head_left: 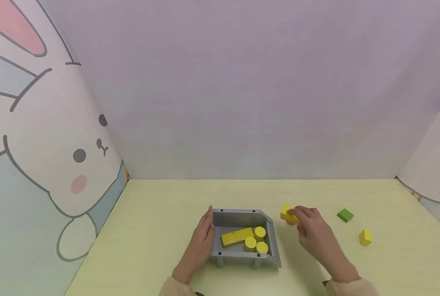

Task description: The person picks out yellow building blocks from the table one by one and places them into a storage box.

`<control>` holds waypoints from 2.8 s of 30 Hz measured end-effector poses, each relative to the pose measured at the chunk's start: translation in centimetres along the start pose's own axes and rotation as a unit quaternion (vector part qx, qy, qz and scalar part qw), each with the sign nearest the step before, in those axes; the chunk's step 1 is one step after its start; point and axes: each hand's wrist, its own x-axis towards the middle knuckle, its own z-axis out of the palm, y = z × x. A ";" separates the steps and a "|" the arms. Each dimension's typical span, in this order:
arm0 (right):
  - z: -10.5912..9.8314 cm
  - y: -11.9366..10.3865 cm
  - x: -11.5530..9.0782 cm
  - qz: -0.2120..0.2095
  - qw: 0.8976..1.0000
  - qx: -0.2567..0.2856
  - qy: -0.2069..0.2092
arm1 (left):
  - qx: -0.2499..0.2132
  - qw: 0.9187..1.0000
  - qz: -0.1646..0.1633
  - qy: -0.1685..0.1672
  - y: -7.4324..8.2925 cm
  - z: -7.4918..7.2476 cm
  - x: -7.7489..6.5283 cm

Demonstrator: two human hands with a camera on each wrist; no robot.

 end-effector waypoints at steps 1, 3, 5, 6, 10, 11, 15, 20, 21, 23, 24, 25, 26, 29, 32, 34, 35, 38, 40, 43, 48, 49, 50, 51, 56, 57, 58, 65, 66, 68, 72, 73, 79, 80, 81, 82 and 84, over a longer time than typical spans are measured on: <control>0.0 -0.2 0.0 -0.003 1.000 0.001 0.000 | 0.001 1.000 0.000 0.000 0.0 0.0 0.0; 0.2 -0.5 0.0 -0.009 1.000 0.004 0.000 | 0.002 1.000 0.000 -0.001 -0.1 0.0 0.0; 0.3 -0.8 0.0 -0.015 1.000 0.006 0.002 | 0.004 1.000 0.002 -0.001 -0.1 0.0 0.1; 0.3 -1.0 0.0 -0.019 1.000 0.006 0.002 | 0.005 1.000 0.002 -0.001 -0.1 0.0 0.1; 0.5 -1.6 0.0 -0.030 1.000 0.009 0.001 | 0.008 1.000 0.003 0.000 -0.1 0.0 0.1; 0.5 -1.8 0.0 -0.032 0.999 0.011 0.001 | 0.008 1.000 0.003 0.000 -0.2 0.0 0.1; 0.9 -2.5 0.1 -0.044 0.999 0.018 0.000 | 0.002 1.000 0.003 0.000 -0.1 0.0 0.1; 1.3 -3.3 0.1 -0.057 0.998 0.020 -0.007 | -0.003 1.000 0.007 0.001 -0.1 -0.1 0.2; 1.4 -3.5 0.1 -0.059 0.998 0.020 -0.011 | -0.003 1.000 0.007 0.000 -0.1 -0.1 0.2; 1.5 -3.8 0.1 -0.061 0.998 0.021 -0.021 | -0.002 1.000 0.006 0.000 -0.1 -0.1 0.2; 1.5 -3.9 0.2 -0.060 0.998 0.022 -0.027 | -0.001 1.000 0.006 0.000 -0.1 -0.1 0.2; 1.5 -4.1 0.2 -0.060 0.997 0.023 -0.035 | 0.000 1.000 0.006 0.000 -0.1 -0.1 0.2; 1.6 -4.2 0.2 -0.060 0.997 0.025 -0.042 | 0.001 1.000 0.005 0.000 -0.1 -0.1 0.2; 1.8 -4.6 0.3 -0.060 0.996 0.031 -0.060 | 0.003 1.000 0.004 0.001 -0.2 0.0 0.2; 2.1 -4.9 0.3 -0.067 0.994 0.036 -0.077 | 0.007 1.000 0.004 0.002 -0.2 0.0 0.2; 2.4 -5.1 0.4 -0.072 0.993 0.040 -0.087 | 0.010 1.000 0.006 0.003 -0.2 0.0 0.2; 2.5 -5.2 0.4 -0.074 0.992 0.043 -0.092 | 0.010 1.000 0.006 0.003 -0.2 0.0 0.2; 2.7 -5.5 0.4 -0.075 0.990 0.053 -0.108 | 0.011 1.000 0.008 0.005 -0.2 0.0 0.2; 2.9 -5.7 0.5 -0.077 0.988 0.059 -0.120 | 0.009 1.000 0.006 0.004 -0.3 0.0 0.2; 3.1 -5.9 0.6 -0.087 0.985 0.063 -0.132 | 0.008 1.000 0.003 0.002 -0.2 0.0 0.2; 3.5 -6.1 0.6 -0.112 0.981 0.075 -0.138 | 0.000 1.000 0.002 0.001 -0.1 0.0 0.1; 3.6 -6.1 0.6 -0.116 0.980 0.077 -0.140 | -0.002 1.000 0.002 0.002 0.0 0.0 0.1; 3.7 -6.1 0.7 -0.120 0.979 0.081 -0.143 | -0.002 1.000 0.002 0.002 0.0 0.0 0.1; 3.8 -6.2 0.7 -0.125 0.978 0.084 -0.144 | -0.002 1.000 0.002 0.002 0.0 0.0 0.1; 4.0 -6.4 1.0 -0.146 0.972 0.099 -0.156 | 0.006 1.000 -0.003 -0.002 -0.2 0.0 0.1; 4.0 -6.5 1.1 -0.146 0.971 0.100 -0.162 | 0.007 1.000 -0.005 -0.003 -0.2 0.1 0.1; 4.0 -6.5 1.2 -0.145 0.970 0.101 -0.169 | 0.007 1.000 -0.005 -0.003 -0.3 0.1 0.1; 4.0 -6.6 1.7 -0.150 0.960 0.119 -0.206 | 0.003 1.000 -0.005 -0.006 -0.4 0.1 0.0; 4.0 -6.7 1.8 -0.154 0.959 0.120 -0.207 | 0.003 1.000 -0.005 -0.006 -0.4 0.1 0.0; 4.1 -6.7 2.0 -0.158 0.956 0.120 -0.214 | 0.003 1.000 -0.006 -0.007 -0.3 0.0 0.0; 4.2 -6.8 2.3 -0.151 0.948 0.122 -0.251 | 0.006 1.000 -0.010 -0.009 -0.2 0.0 0.0; 4.2 -6.8 2.4 -0.148 0.946 0.124 -0.260 | 0.008 1.000 -0.011 -0.009 -0.2 0.0 0.0; 4.4 -6.8 2.7 -0.147 0.938 0.142 -0.279 | 0.009 1.000 -0.009 -0.007 -0.2 -0.1 0.0; 4.5 -6.8 2.8 -0.147 0.937 0.145 -0.281 | 0.008 1.000 -0.009 -0.007 -0.2 -0.1 0.0; 4.5 -6.8 2.8 -0.148 0.936 0.149 -0.283 | 0.007 1.000 -0.008 -0.006 -0.2 -0.1 0.0; 4.6 -6.8 2.9 -0.149 0.934 0.153 -0.285 | 0.007 1.000 -0.008 -0.006 -0.2 -0.1 0.0; 4.7 -6.8 3.0 -0.151 0.932 0.158 -0.291 | 0.008 1.000 -0.008 -0.005 -0.3 -0.1 0.0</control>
